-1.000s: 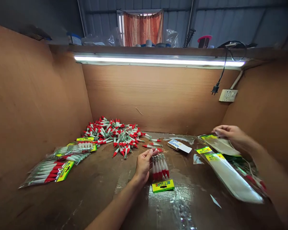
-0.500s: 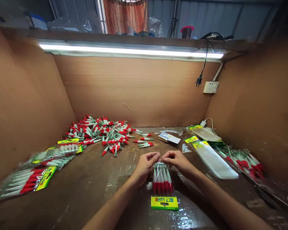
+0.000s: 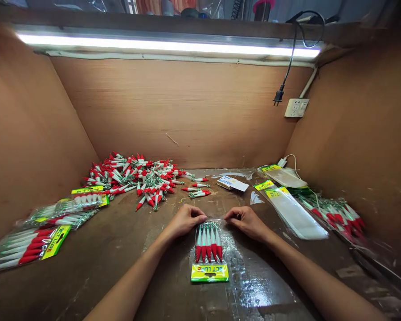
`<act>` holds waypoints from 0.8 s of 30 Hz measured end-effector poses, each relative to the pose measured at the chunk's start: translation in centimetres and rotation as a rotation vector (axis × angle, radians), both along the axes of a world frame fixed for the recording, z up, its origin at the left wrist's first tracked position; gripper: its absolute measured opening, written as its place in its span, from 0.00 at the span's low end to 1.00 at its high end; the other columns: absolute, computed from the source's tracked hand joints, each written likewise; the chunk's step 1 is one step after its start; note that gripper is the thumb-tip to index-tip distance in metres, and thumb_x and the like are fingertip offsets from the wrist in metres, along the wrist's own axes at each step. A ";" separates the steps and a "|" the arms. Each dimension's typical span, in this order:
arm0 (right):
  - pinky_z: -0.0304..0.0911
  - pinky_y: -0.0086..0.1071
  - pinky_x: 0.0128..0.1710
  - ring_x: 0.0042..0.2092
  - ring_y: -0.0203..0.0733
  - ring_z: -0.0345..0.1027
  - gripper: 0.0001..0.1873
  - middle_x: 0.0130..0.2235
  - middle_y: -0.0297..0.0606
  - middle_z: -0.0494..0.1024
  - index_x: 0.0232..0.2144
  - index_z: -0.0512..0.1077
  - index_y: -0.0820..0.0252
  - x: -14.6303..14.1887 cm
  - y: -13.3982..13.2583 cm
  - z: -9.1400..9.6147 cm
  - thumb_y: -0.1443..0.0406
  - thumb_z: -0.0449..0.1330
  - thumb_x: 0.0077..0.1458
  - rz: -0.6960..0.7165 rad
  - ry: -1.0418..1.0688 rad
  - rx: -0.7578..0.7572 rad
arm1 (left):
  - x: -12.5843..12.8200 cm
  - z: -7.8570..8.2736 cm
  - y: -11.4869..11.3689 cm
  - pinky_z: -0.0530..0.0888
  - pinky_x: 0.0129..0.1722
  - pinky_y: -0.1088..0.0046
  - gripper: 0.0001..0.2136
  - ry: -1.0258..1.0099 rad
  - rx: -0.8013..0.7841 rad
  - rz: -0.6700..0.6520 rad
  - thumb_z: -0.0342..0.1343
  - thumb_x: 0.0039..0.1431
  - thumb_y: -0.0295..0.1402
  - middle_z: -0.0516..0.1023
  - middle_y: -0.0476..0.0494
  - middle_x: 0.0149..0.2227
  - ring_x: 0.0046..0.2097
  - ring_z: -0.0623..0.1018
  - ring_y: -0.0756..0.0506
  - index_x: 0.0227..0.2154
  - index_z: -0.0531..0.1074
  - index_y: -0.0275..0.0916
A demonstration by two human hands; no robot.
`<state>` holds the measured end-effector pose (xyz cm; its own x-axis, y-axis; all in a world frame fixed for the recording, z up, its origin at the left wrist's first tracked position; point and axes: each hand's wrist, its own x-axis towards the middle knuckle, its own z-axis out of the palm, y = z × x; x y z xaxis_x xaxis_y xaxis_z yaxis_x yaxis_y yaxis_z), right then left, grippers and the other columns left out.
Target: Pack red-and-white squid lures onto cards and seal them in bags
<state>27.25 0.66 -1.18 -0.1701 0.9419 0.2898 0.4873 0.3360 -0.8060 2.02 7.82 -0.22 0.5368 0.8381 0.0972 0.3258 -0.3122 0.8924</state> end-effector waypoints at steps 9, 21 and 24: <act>0.64 0.32 0.36 0.35 0.41 0.72 0.16 0.34 0.38 0.82 0.40 0.80 0.62 -1.8 0.2 -0.8 0.58 0.63 0.53 0.050 0.095 -0.091 | 1.0 0.2 -1.2 0.70 0.38 0.72 0.13 -0.014 0.113 -0.001 0.60 0.55 0.42 0.83 0.42 0.33 0.36 0.78 0.42 0.32 0.82 0.37; 0.64 0.31 0.37 0.35 0.41 0.71 0.07 0.33 0.37 0.79 0.31 0.82 0.58 -1.4 -0.1 -1.2 0.62 0.66 0.51 0.057 0.044 -0.022 | 0.7 0.2 -2.1 0.73 0.49 0.63 0.27 -0.034 -0.062 -0.256 0.73 0.37 0.35 0.82 0.37 0.44 0.46 0.80 0.38 0.46 0.79 0.38; 0.64 0.31 0.38 0.36 0.40 0.71 0.07 0.33 0.37 0.78 0.33 0.82 0.56 -1.3 -0.4 -0.9 0.63 0.65 0.53 0.069 0.042 0.024 | 0.3 -0.1 -2.8 0.72 0.52 0.62 0.21 -0.012 -0.009 -0.212 0.71 0.42 0.36 0.83 0.39 0.43 0.48 0.79 0.37 0.43 0.81 0.39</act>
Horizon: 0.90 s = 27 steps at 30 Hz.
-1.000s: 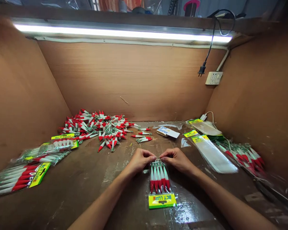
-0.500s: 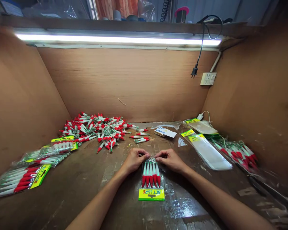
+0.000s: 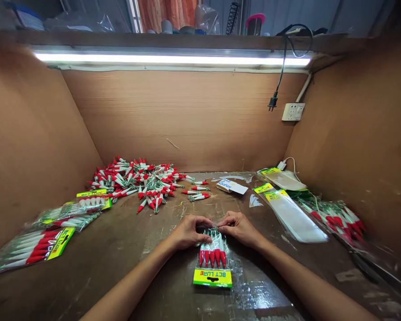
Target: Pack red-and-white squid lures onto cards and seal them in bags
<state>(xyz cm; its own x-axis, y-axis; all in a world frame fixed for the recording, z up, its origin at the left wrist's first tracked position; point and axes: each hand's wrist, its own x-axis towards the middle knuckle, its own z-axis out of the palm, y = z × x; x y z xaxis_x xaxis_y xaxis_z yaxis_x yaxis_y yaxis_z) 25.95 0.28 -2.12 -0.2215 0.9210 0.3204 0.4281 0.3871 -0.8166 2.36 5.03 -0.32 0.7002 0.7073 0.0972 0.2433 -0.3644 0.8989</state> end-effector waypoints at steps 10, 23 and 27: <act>0.65 0.31 0.43 0.41 0.39 0.71 0.10 0.40 0.38 0.75 0.41 0.81 0.49 0.2 -0.3 0.4 0.62 0.60 0.61 0.186 -0.095 0.128 | -0.9 -0.6 -0.5 0.70 0.55 0.62 0.20 0.030 0.208 0.034 0.68 0.48 0.39 0.81 0.41 0.47 0.52 0.77 0.36 0.46 0.80 0.46; 0.63 0.39 0.52 0.52 0.51 0.72 0.12 0.58 0.35 0.73 0.37 0.82 0.46 2.0 -4.1 5.9 0.68 0.64 0.51 0.389 -0.310 -0.032 | -3.8 0.1 -3.2 0.50 0.67 0.57 0.27 0.323 0.500 -0.005 0.44 0.69 0.47 0.50 0.46 0.70 0.70 0.51 0.38 0.67 0.51 0.49; 0.66 0.33 0.41 0.40 0.46 0.75 0.13 0.42 0.41 0.81 0.33 0.82 0.57 1.7 -2.5 4.7 0.58 0.59 0.58 0.236 -0.213 -0.090 | -2.1 -0.3 -2.4 0.52 0.66 0.53 0.30 0.429 0.474 0.106 0.49 0.64 0.52 0.50 0.39 0.70 0.70 0.51 0.35 0.65 0.59 0.45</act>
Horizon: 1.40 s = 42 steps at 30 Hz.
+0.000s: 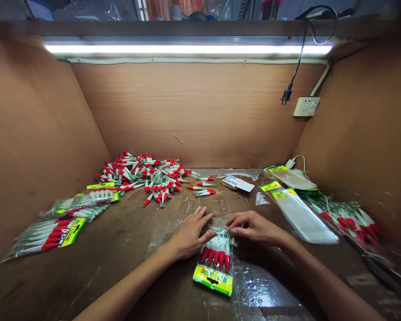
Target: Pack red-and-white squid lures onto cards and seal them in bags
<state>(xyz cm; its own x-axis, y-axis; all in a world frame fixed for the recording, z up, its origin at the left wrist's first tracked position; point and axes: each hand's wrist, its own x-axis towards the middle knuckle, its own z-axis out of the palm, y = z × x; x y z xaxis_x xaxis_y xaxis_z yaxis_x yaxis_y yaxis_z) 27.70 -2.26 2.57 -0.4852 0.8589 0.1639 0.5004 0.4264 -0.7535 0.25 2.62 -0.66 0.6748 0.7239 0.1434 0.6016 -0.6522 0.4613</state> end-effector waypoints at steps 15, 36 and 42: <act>0.56 0.23 0.26 0.26 0.30 0.61 0.36 0.29 0.30 0.73 0.53 0.70 0.61 -1.3 1.5 -4.7 0.62 0.74 0.41 -0.040 0.571 -0.647 | 1.5 -0.1 -0.5 0.75 0.41 0.69 0.18 -0.765 -0.490 0.049 0.67 0.52 0.34 0.79 0.42 0.40 0.43 0.79 0.43 0.44 0.67 0.38; 0.58 0.26 0.23 0.26 0.32 0.67 0.34 0.40 0.38 0.76 0.55 0.65 0.56 -2.3 2.0 -5.4 0.46 0.63 0.52 -0.320 0.623 -0.439 | -5.2 5.9 3.0 0.78 0.30 0.73 0.10 -1.515 -0.781 0.488 0.63 0.55 0.23 0.82 0.41 0.33 0.29 0.80 0.48 0.41 0.75 0.32; 0.60 0.29 0.23 0.28 0.37 0.68 0.35 0.39 0.39 0.75 0.59 0.61 0.58 -0.6 3.2 -6.0 0.47 0.58 0.55 -0.460 0.510 -0.279 | -17.1 10.8 8.5 0.76 0.31 0.82 0.08 -1.780 -0.423 0.782 0.49 0.68 0.24 0.78 0.50 0.28 0.28 0.79 0.54 0.39 0.71 0.43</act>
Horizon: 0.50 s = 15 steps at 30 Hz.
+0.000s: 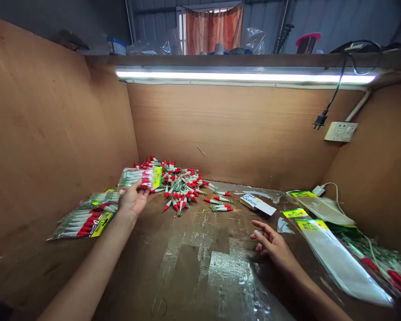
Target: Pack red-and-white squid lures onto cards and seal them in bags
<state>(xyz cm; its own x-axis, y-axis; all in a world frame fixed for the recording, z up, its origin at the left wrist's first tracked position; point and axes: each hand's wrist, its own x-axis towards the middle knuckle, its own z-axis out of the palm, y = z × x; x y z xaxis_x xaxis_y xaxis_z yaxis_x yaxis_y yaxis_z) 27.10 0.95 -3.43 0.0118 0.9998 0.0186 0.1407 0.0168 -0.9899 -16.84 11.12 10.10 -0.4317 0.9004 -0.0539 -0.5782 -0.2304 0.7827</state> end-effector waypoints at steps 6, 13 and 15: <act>0.60 0.44 0.55 0.54 0.52 0.65 0.28 0.54 0.45 0.72 0.60 0.64 0.58 1.9 3.2 0.2 0.63 0.56 0.56 -0.215 -0.734 0.395 | 0.4 -4.3 0.7 0.76 0.33 0.75 0.04 0.131 -0.110 -0.105 0.54 0.64 0.25 0.79 0.45 0.32 0.32 0.80 0.50 0.40 0.69 0.39; 0.59 0.41 0.51 0.52 0.54 0.67 0.23 0.51 0.47 0.77 0.48 0.76 0.57 4.7 10.5 4.3 0.72 0.54 0.51 -0.293 -1.098 0.388 | 7.8 -8.0 -3.6 0.73 0.50 0.60 0.25 1.109 0.311 -0.215 0.61 0.57 0.32 0.77 0.42 0.46 0.48 0.77 0.40 0.57 0.66 0.46; 0.62 0.38 0.45 0.46 0.53 0.71 0.16 0.43 0.44 0.80 0.42 0.78 0.58 3.6 10.8 5.3 0.67 0.53 0.56 -0.265 -0.982 0.375 | 8.8 -7.9 -5.2 0.66 0.59 0.54 0.31 1.400 0.534 -0.277 0.59 0.57 0.31 0.70 0.40 0.57 0.57 0.71 0.37 0.63 0.59 0.50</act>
<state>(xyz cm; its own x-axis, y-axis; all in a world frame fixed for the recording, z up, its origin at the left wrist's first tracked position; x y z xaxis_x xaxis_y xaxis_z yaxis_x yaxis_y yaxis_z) 30.74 11.72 1.87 0.0395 0.8964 0.4415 0.9127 0.1475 -0.3811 -8.02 5.92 2.23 0.3229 0.7402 0.5897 0.4633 -0.6670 0.5835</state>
